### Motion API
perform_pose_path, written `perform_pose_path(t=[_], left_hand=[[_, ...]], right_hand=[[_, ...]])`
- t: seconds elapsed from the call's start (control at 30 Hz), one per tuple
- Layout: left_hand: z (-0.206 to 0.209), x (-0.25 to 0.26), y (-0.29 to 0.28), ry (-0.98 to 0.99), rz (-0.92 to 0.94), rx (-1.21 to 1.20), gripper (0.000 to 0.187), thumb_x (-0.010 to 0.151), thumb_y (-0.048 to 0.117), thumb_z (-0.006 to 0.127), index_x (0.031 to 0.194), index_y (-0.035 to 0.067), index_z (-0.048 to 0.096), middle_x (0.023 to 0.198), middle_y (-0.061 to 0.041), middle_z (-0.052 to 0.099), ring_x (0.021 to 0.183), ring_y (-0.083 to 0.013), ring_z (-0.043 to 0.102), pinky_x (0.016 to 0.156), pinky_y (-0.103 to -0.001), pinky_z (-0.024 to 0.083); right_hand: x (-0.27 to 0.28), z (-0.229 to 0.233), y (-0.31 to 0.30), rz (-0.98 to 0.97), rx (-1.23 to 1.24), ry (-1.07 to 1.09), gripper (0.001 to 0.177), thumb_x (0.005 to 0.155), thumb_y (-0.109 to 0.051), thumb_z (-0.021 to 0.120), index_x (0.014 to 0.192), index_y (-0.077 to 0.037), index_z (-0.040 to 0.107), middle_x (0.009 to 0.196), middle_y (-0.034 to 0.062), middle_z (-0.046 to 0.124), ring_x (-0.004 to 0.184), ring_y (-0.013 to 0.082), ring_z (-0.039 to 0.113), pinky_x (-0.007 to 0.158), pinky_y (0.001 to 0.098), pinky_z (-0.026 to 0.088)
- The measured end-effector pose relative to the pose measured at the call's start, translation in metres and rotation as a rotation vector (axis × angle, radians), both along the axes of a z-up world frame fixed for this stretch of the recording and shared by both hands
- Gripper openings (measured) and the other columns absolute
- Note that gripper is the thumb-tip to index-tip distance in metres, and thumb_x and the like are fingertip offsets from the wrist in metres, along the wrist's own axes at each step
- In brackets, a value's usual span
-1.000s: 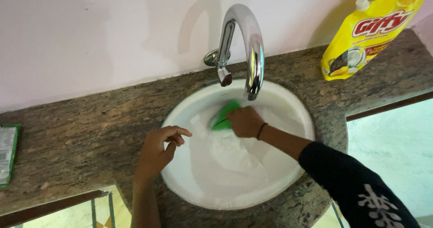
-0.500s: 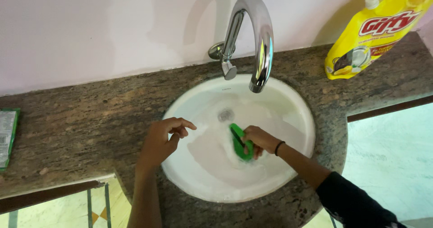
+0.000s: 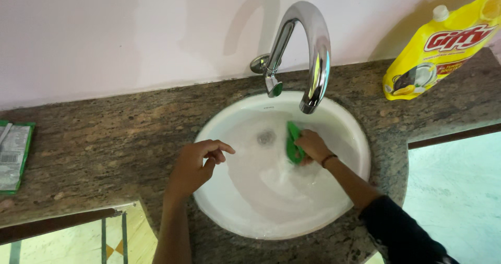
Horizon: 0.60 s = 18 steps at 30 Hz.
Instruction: The person scrubs a white ceramic sink with a green sponge under running water. They repeatedly rub the sponge against the sink's interior surfaces and rinse it, continuing the cleaning motion throughout the clip.
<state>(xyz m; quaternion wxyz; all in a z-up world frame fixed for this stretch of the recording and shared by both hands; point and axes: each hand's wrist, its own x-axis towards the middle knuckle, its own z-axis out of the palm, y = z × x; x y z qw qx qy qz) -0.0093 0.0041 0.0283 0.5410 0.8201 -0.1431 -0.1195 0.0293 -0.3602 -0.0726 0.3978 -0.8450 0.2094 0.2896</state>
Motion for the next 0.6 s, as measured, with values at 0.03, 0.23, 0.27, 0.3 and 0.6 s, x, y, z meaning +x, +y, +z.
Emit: perform_pose_path(t=[0.03,0.23,0.27,0.3,0.6], left_hand=[[0.000,0.000,0.000,-0.005,-0.001,-0.010,0.047,0.077,-0.015,0.050,0.102,0.011,0.080,0.076,-0.006,0.073,0.075,-0.0151,0.073,0.071,-0.030,0.060],[-0.007,0.002,0.001,-0.020,-0.016,0.031,0.046,0.077,-0.014,0.051,0.103,0.010,0.079,0.078,-0.007,0.074,0.076,-0.0166,0.073,0.072,-0.032,0.060],[-0.009,0.002,0.001,-0.047,-0.019,0.007,0.046,0.077,-0.015,0.050,0.103,0.010,0.078,0.079,-0.007,0.074,0.078,-0.0163,0.074,0.073,-0.031,0.060],[-0.011,0.002,0.001,-0.072,-0.023,-0.020,0.046,0.077,-0.015,0.049,0.104,0.009,0.078,0.079,-0.007,0.074,0.079,-0.0160,0.075,0.074,-0.031,0.061],[-0.009,0.000,0.004,-0.060,0.002,-0.062,0.045,0.077,-0.015,0.050,0.103,0.009,0.078,0.078,-0.008,0.072,0.078,-0.0161,0.074,0.073,-0.031,0.059]], right_hand=[[0.009,-0.004,0.013,0.004,-0.017,0.023,0.025,0.093,-0.017,0.056,0.110,0.001,0.059,0.085,0.0187,0.076,0.056,0.0305,0.073,0.042,0.0356,0.058],[0.031,-0.023,0.102,0.670,-0.389,-0.242,0.028,0.083,-0.017,0.067,0.110,-0.009,0.067,0.097,0.0186,0.074,0.079,0.0365,0.075,0.069,0.0484,0.059],[0.027,-0.022,0.117,0.710,-0.434,-0.409,0.027,0.082,-0.022,0.068,0.108,-0.016,0.071,0.096,0.0181,0.073,0.085,0.0388,0.070,0.073,0.0534,0.056],[0.026,-0.020,0.128,0.842,-0.465,-0.422,0.021,0.082,-0.021,0.067,0.103,-0.016,0.071,0.094,0.0164,0.073,0.085,0.0372,0.071,0.073,0.0518,0.057],[-0.004,0.007,0.104,1.811,-0.465,-0.661,0.009,0.073,-0.023,0.070,0.081,-0.021,0.075,0.097,-0.0008,0.068,0.110,0.0261,0.058,0.083,0.0437,0.050]])
